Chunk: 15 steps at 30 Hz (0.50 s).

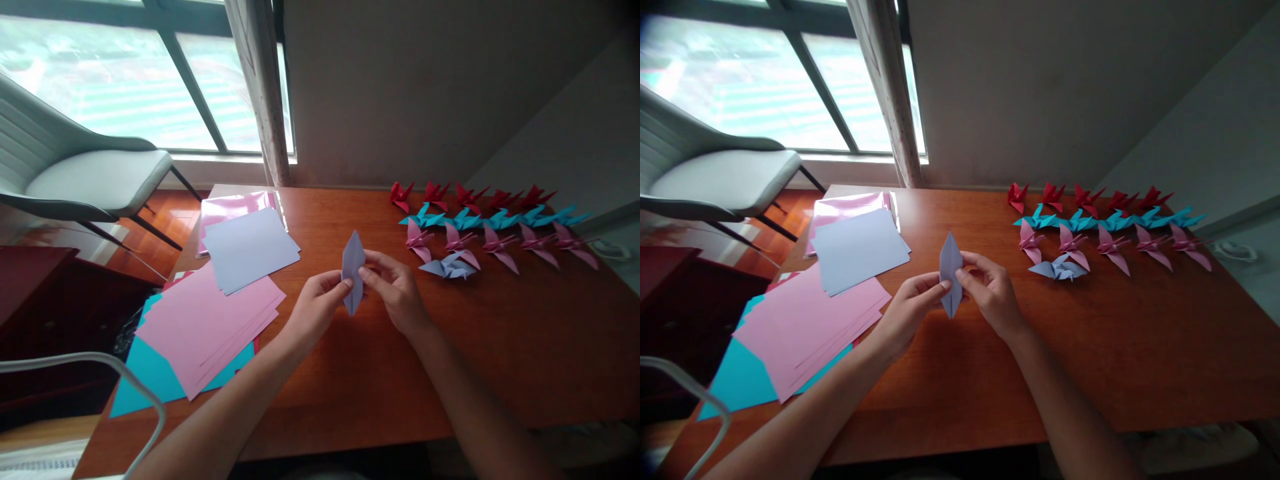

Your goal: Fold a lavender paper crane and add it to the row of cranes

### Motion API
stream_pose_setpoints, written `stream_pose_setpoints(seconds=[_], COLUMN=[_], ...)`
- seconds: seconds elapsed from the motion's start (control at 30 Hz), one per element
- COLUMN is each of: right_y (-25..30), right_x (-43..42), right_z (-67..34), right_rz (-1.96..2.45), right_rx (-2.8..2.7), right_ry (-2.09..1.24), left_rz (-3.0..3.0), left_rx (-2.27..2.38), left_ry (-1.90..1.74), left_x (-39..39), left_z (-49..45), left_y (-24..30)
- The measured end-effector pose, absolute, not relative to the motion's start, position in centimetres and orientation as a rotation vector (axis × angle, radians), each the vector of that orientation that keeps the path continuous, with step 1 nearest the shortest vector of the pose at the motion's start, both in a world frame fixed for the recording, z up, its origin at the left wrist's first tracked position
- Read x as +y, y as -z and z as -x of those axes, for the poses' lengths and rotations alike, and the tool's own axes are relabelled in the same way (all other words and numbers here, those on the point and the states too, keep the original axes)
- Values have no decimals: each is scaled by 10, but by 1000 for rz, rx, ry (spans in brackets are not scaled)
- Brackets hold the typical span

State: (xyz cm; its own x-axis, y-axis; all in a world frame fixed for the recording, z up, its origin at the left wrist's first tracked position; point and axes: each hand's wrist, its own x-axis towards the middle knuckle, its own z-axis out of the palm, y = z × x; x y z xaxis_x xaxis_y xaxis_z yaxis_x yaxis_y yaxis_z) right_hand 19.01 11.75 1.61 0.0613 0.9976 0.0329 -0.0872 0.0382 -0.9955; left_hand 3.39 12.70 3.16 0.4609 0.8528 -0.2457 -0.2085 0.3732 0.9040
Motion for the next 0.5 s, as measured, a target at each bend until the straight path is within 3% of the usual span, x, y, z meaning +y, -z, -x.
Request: stream_pose_setpoints(seconds=[0.27,0.5], right_y=[-24,-28], right_x=[117,107], right_z=[-194,-188], right_rz=[1083,1131], right_rx=[-1214,-1595], right_ry=[-901,-318], left_rz=[-1091,-828], left_rx=[855,863], left_ry=[-707,-791], left_x=[128,130], left_z=[-34,-32], left_y=[-28,-27])
